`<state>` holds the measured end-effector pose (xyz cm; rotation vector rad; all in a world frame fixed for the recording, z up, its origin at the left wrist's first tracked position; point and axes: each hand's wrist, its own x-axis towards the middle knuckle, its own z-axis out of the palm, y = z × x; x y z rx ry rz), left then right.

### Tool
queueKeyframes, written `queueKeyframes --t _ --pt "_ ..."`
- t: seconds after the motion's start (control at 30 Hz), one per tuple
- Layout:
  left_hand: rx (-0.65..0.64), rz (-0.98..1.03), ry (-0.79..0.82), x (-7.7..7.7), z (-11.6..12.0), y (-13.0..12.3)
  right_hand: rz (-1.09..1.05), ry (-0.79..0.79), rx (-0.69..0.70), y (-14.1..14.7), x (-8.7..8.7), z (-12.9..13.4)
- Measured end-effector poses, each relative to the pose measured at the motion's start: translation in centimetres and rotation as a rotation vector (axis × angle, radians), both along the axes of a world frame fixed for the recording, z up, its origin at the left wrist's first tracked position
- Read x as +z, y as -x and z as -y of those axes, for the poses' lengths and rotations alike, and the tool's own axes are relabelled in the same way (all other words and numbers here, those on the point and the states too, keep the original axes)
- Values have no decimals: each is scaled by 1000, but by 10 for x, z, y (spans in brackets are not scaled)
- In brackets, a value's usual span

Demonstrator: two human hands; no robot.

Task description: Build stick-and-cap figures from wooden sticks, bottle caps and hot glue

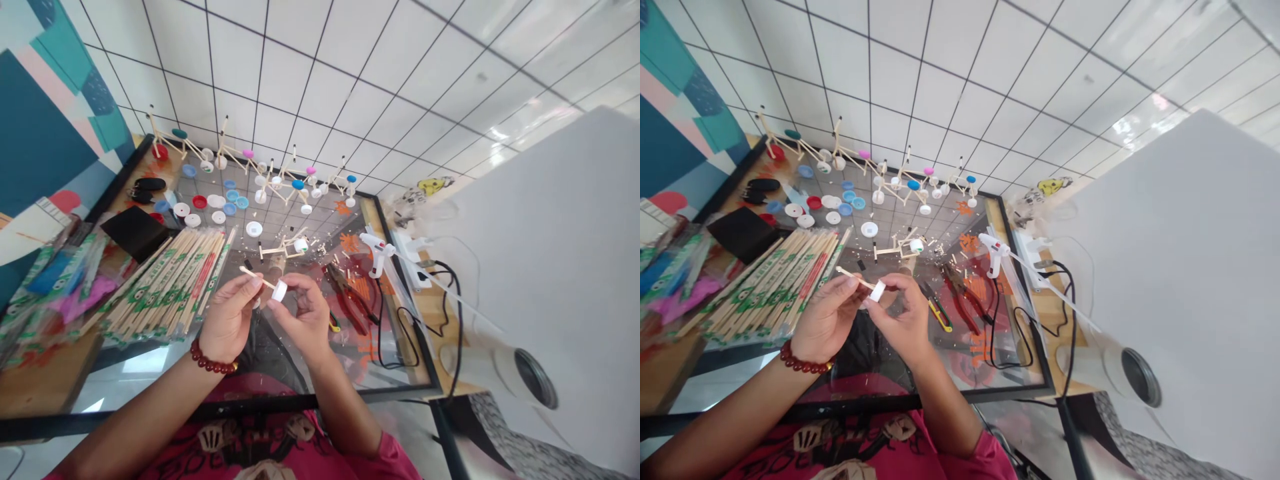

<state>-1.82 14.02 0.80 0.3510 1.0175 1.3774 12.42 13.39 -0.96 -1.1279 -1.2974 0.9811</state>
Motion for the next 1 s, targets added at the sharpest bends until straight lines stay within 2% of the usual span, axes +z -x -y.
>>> queueKeyframes --t 0.2,0.37,0.53,0.73,1.0 --pt "100 4 -29 7 3 -6 -255 81 79 1 2 0" --pt "176 -98 -132 6 8 -8 -280 109 67 1 1 0" --pt "157 -188 -242 5 13 -6 -278 138 128 -2 2 -1" --pt "147 -81 -148 7 11 -8 -349 212 169 6 -7 -3" --pt "37 49 -25 4 9 -13 -384 286 24 24 -18 0"
